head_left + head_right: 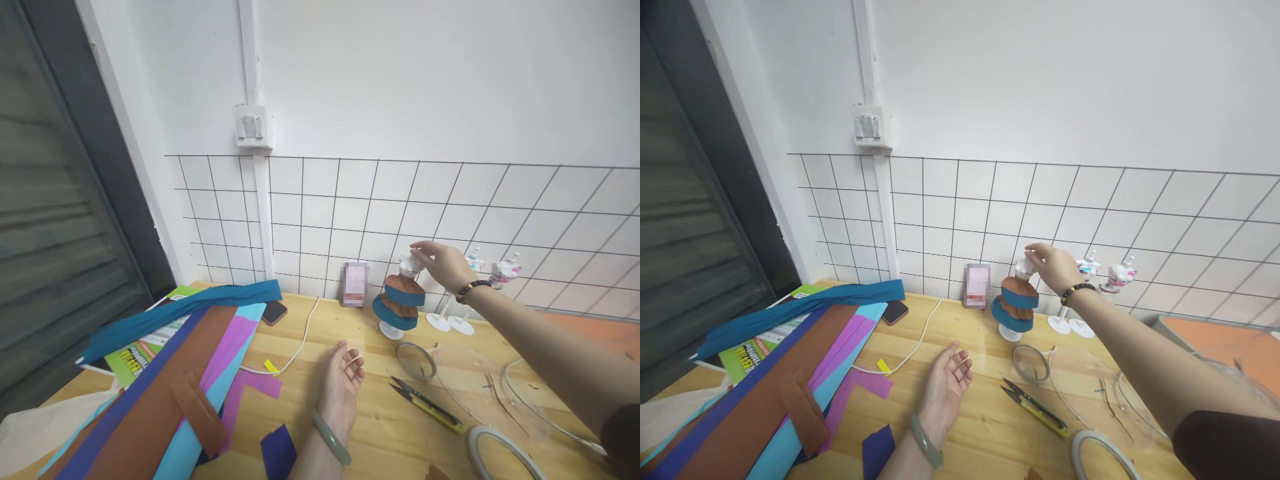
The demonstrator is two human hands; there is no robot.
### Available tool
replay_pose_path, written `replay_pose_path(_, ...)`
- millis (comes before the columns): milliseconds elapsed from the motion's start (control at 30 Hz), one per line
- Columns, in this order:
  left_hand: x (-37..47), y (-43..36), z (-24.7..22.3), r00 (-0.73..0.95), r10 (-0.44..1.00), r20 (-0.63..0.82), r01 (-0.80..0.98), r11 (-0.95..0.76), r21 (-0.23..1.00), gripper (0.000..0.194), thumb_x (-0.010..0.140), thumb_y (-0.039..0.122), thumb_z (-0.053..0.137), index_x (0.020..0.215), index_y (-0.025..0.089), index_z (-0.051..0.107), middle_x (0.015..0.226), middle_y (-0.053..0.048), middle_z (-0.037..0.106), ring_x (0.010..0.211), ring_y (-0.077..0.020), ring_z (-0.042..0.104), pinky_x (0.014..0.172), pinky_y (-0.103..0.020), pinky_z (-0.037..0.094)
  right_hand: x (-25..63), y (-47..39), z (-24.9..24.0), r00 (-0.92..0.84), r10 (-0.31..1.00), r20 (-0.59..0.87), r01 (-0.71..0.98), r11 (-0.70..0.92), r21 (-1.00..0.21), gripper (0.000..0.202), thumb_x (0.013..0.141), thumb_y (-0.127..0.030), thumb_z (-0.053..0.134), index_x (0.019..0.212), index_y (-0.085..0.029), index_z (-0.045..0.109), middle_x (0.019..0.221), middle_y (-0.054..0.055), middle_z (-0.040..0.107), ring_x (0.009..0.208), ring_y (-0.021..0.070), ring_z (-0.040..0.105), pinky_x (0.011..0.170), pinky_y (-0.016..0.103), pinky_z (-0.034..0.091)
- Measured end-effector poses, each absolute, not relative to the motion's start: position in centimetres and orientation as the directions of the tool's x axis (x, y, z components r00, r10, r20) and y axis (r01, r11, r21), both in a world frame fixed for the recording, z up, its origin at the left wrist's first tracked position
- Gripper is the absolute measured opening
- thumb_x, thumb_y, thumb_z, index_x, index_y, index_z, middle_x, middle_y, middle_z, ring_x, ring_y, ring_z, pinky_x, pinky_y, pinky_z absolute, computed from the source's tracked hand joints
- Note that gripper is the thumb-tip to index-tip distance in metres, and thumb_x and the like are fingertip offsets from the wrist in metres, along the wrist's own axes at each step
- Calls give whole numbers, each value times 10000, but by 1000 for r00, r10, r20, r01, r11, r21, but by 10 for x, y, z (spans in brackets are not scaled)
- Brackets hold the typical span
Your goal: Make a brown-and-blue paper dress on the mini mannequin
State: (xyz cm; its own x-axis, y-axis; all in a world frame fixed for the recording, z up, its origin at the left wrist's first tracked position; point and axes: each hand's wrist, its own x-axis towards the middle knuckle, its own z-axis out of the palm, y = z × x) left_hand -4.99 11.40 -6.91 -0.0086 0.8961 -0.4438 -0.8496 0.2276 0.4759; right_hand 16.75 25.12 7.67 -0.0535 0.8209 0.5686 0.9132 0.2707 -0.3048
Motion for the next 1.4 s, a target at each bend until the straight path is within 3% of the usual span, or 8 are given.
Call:
replay_pose_path(167,-43,104,-56,38,962,-272,-807,190,560,252,663,238,744,821,130,580,766,-57,639,693,-123,619,655,-218,462,143,224,97,-78,779,622,898,326,-296,271,862,-414,475,942,-229,656,818,40,725,686,220,645,623,353,470)
replay_pose_path(233,-40,99,-47,79,975,-206,-777,190,600,328,597,267,802,806,103,609,730,-60,635,638,-112,595,606,-208,450,127,210,101,-124,777,618,885,368,-285,259,850,-411,471,921,-244,656,804,30,733,654,218,647,600,342,460)
replay_pose_path(367,-38,91,-31,114,985,-129,-716,172,677,431,562,311,826,887,108,630,574,27,543,435,-43,441,416,-162,297,98,183,103,-201,780,592,857,433,-280,234,847,-376,467,898,-243,652,783,23,741,630,204,653,575,312,457)
replay_pose_path(500,-40,89,-26,94,993,-76,-673,119,730,370,582,355,807,794,124,609,584,53,497,384,2,336,370,-150,177,79,165,100,-247,786,567,837,468,-284,215,842,-355,475,884,-241,652,784,18,744,579,184,635,536,291,441)
replay_pose_path(733,-37,93,-35,12,994,-111,-620,95,779,415,584,430,776,568,144,476,489,62,448,348,-4,315,343,-159,141,76,159,100,-255,803,538,822,473,-316,217,848,-334,470,882,-221,651,801,27,742,615,178,638,574,289,464)
replay_pose_path(967,-32,93,-38,61,985,-159,-569,165,806,470,606,426,750,940,136,593,524,71,482,333,-9,316,327,-156,140,96,174,106,-207,821,533,840,428,-333,223,847,-332,471,907,-212,649,818,31,741,664,182,654,601,293,482)
replay_pose_path(1200,-25,92,-49,158,964,-216,-464,265,845,379,627,348,717,887,106,584,487,71,491,302,-17,338,298,-155,149,145,215,100,-100,840,533,913,290,-287,220,870,-303,468,972,-226,647,865,32,721,793,209,652,699,342,491)
replay_pose_path(1400,-22,93,-57,176,958,-228,-406,281,869,295,675,278,664,901,103,592,498,64,518,296,-23,382,284,-150,171,171,243,77,-37,872,488,949,184,-256,229,910,-326,521,1064,-175,599,1020,47,642,843,161,626,755,365,514)
